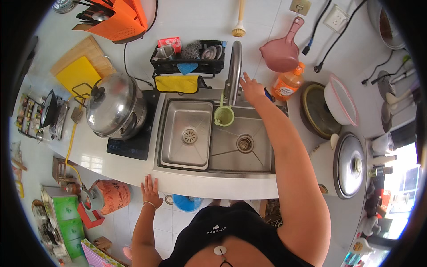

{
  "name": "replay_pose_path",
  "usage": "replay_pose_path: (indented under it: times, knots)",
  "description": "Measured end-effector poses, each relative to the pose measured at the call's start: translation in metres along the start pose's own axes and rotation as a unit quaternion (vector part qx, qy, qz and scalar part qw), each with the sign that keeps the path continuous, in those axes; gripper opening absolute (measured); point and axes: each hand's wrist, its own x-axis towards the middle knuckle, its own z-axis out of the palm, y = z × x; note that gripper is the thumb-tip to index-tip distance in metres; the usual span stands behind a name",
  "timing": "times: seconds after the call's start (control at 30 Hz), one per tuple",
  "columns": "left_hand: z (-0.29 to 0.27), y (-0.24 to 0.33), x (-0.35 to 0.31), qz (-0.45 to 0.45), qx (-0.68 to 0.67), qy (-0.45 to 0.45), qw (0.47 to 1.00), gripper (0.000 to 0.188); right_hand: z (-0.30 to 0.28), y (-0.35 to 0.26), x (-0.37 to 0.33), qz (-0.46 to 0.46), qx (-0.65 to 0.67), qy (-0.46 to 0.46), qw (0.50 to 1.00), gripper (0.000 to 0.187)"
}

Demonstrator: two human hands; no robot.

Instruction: The person wipes a table, a wooden cutting board, and the lid of a rice cooker using a cloth, moving bowls of peppers and other food items aside to clear the surfaces.

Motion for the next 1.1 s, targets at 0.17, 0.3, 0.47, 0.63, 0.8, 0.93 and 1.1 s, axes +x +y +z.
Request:
replay_pose_path:
  times: [0.17,0.3,0.47,0.63,0.8,0.93,1.1]
  knots:
    - [-0.020,0.029,0.007,-0.073,0.042,-0.026,0.996,0.086,0.006,0.006,0.017,-0.065,-0.057,-0.042,0.995,0.032]
    - [-0.011,0.054,0.055,0.029,-0.137,0.133,0.981,0.050,0.007,0.017,0.010,-0.066,-0.027,-0.094,0.993,0.030]
    - [-0.054,0.183,0.124,0.196,-0.314,0.210,0.905,0.049,0.033,0.019,-0.032,0.004,0.224,0.109,0.969,0.031]
    - [-0.032,0.274,0.190,-0.051,-0.746,-0.029,0.664,0.044,0.054,-0.053,-0.098,0.236,0.773,-0.088,0.583,0.042]
    - [-0.033,0.290,0.224,-0.116,-0.926,-0.105,0.343,0.043,0.070,-0.108,-0.133,0.287,0.879,-0.193,0.329,0.023]
    - [-0.040,0.280,0.230,-0.156,-0.899,-0.130,0.387,0.036,0.085,-0.118,-0.139,0.273,0.876,-0.177,0.357,0.020]
    - [-0.031,0.276,0.242,-0.230,-0.927,-0.063,0.290,0.023,0.083,-0.124,-0.142,0.145,0.760,-0.195,0.603,0.023]
